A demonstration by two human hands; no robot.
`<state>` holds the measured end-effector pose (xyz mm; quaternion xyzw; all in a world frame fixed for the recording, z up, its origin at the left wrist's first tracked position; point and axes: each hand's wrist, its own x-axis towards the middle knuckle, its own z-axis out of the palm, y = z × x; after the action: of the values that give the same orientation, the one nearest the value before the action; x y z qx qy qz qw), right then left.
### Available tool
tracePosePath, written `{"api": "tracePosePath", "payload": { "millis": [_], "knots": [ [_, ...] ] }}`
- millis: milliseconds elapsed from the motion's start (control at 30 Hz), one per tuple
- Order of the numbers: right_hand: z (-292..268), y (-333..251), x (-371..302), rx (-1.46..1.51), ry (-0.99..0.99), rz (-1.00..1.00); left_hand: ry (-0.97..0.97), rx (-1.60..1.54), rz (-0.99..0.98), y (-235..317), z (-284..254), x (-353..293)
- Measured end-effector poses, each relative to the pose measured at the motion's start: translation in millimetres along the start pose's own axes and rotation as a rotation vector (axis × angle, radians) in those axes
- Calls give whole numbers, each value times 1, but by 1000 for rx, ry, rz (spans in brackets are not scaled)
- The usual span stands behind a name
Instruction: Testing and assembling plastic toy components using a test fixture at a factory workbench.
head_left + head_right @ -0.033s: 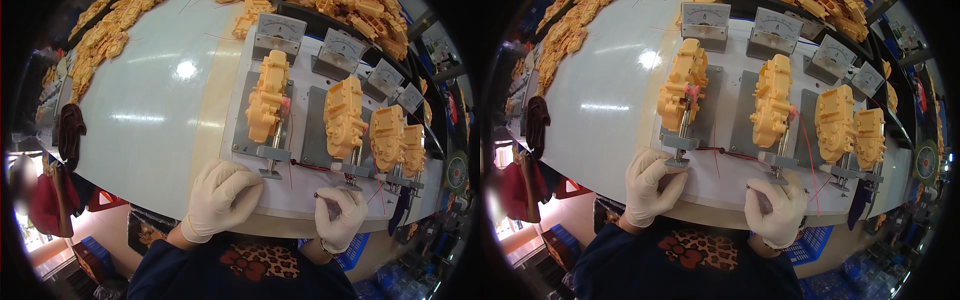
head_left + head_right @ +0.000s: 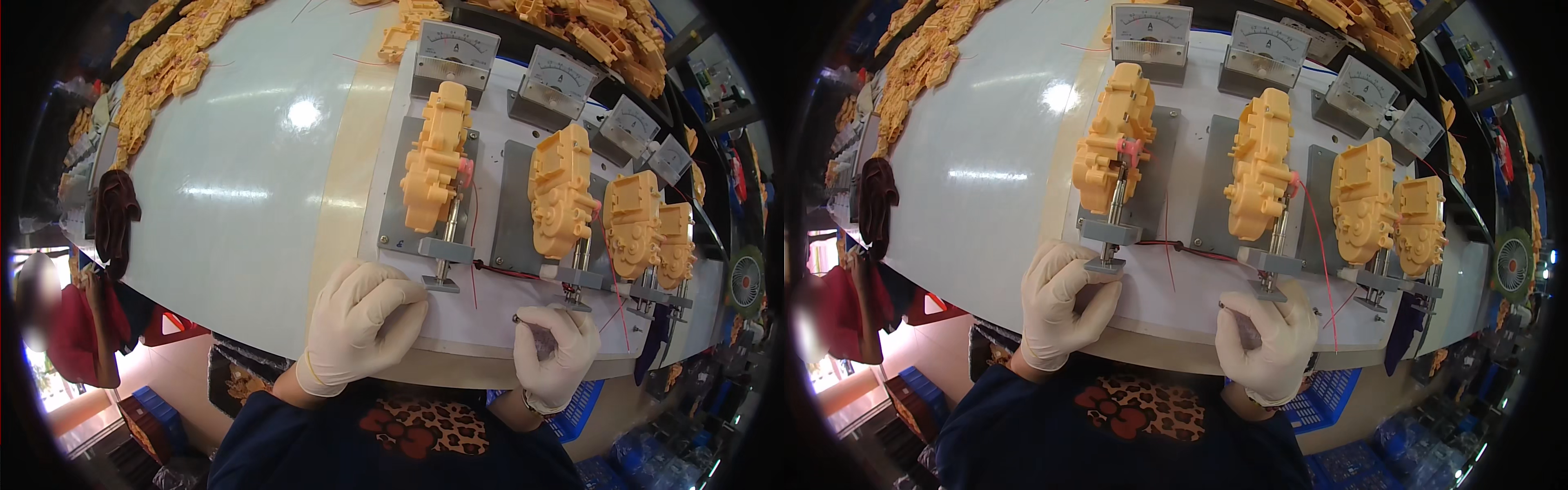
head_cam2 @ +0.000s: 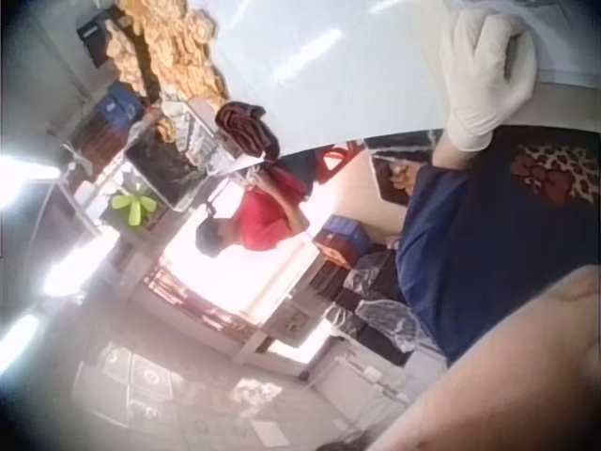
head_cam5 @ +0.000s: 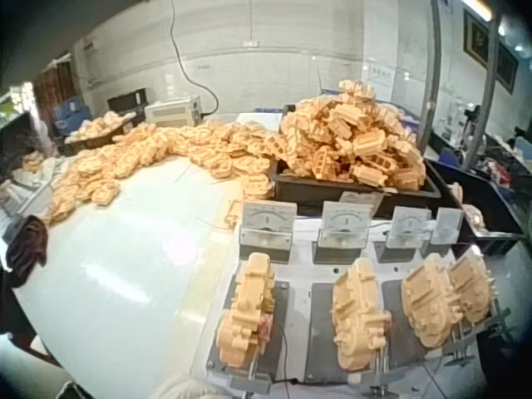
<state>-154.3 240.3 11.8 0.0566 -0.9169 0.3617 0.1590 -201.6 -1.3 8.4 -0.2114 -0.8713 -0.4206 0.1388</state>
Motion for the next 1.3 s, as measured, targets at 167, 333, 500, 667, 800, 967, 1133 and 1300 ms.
{"api": "tracePosePath", "payload": {
  "millis": [167, 333, 500, 667, 800, 967, 1133, 1300],
  "knots": [
    [1, -1, 4, 27, 31, -60, -10, 14, 27, -4, 4, -1],
    [2, -1, 6, -26, 45, -102, -22, 45, 28, -5, 5, -4],
    [1, 0, 3, -49, 50, -109, 6, 50, 5, -2, 4, -6],
    [1, 1, 4, -100, 79, -196, 14, 32, -17, 1, 4, -5],
    [2, 2, 5, -72, 75, -211, 22, 35, -34, -1, 6, -6],
    [1, 1, 2, -104, 24, -139, 18, 31, -63, 3, 6, -5],
    [1, 1, 1, -87, 48, -154, 14, 24, -66, 3, 5, -5],
    [2, 2, 2, -93, 37, -159, 21, 18, -59, 3, 5, -5]
  ]
}}
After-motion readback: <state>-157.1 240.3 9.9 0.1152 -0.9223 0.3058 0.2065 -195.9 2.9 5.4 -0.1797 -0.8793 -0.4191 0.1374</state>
